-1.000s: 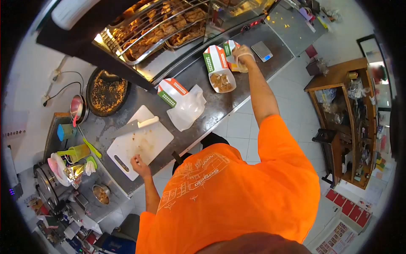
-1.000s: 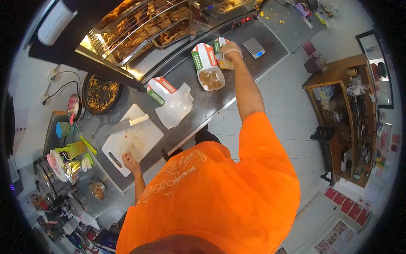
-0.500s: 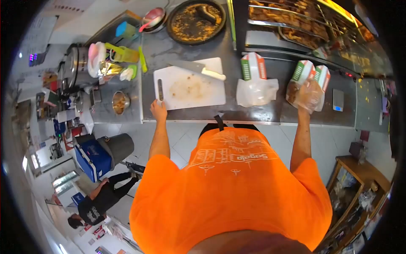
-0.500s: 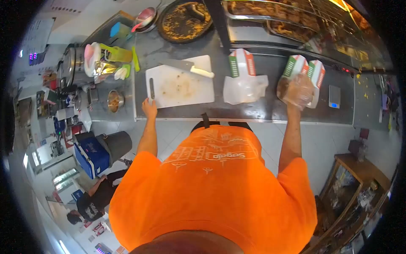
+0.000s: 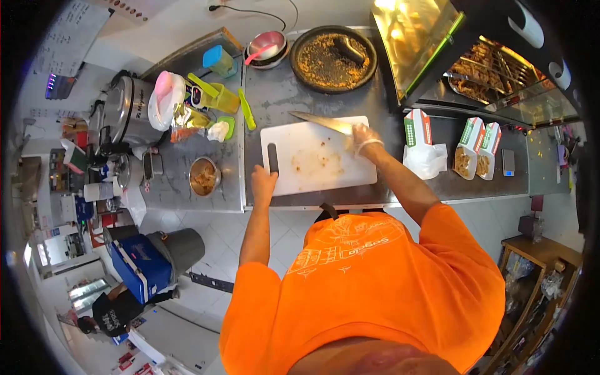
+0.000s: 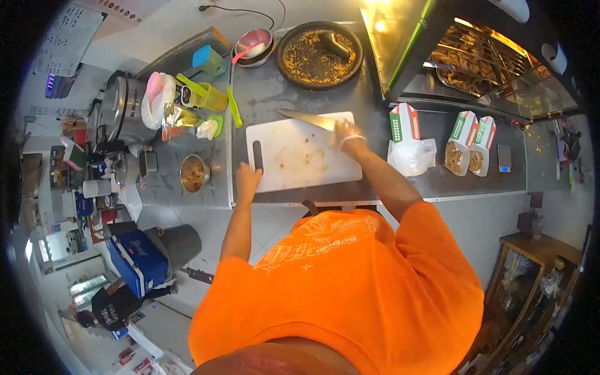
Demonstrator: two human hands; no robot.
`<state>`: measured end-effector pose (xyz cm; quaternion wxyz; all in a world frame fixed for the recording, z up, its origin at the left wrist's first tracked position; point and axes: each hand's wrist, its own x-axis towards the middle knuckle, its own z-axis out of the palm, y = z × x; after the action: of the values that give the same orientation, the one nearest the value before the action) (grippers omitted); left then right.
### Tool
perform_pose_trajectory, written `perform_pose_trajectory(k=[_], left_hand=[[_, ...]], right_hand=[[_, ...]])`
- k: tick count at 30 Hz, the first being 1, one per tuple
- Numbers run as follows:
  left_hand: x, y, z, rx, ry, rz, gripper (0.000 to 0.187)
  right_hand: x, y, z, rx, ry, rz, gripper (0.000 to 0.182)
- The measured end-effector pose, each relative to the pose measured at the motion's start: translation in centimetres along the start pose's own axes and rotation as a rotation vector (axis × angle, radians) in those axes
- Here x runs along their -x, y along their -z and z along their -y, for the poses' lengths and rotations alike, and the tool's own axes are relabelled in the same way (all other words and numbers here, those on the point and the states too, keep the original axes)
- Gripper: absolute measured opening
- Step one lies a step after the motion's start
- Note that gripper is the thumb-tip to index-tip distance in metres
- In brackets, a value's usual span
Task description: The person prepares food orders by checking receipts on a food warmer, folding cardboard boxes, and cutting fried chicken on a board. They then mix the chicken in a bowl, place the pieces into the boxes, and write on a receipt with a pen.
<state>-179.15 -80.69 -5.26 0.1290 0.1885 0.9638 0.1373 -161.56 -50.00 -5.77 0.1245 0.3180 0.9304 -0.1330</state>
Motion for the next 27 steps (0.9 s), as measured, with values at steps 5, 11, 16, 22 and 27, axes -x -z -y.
perform_pose_trajectory(k=[5,11,16,22,27], left_hand=[[2.6,-3.5,7.0,1.127,0.3,0.455,0.031],[6.7,-2.1,4.6,1.486,0.378,0.369,0.041],[4.9,6.8,-1.5,1.822,0.221,0.272,0.04],[-3.1,6.6,-13.5,1.649,0.235,-0.133,0.054],[-5.7,3.4,-18.0,1.55,0.183,-0.382,0.056]], right_hand=[[6.3,0.2,-0.4,-0.315,0.014,-0.083,0.032],[9.8,6.9,-1.5,-0.634,-0.239,-0.022,0.047],[8.6,15.3,-1.7,-0.457,-0.362,-0.185,0.052],[4.4,14.4,4.0,0.029,0.382,-0.26,0.039],[4.6,17.2,9.2,-0.195,0.483,0.042,0.032]])
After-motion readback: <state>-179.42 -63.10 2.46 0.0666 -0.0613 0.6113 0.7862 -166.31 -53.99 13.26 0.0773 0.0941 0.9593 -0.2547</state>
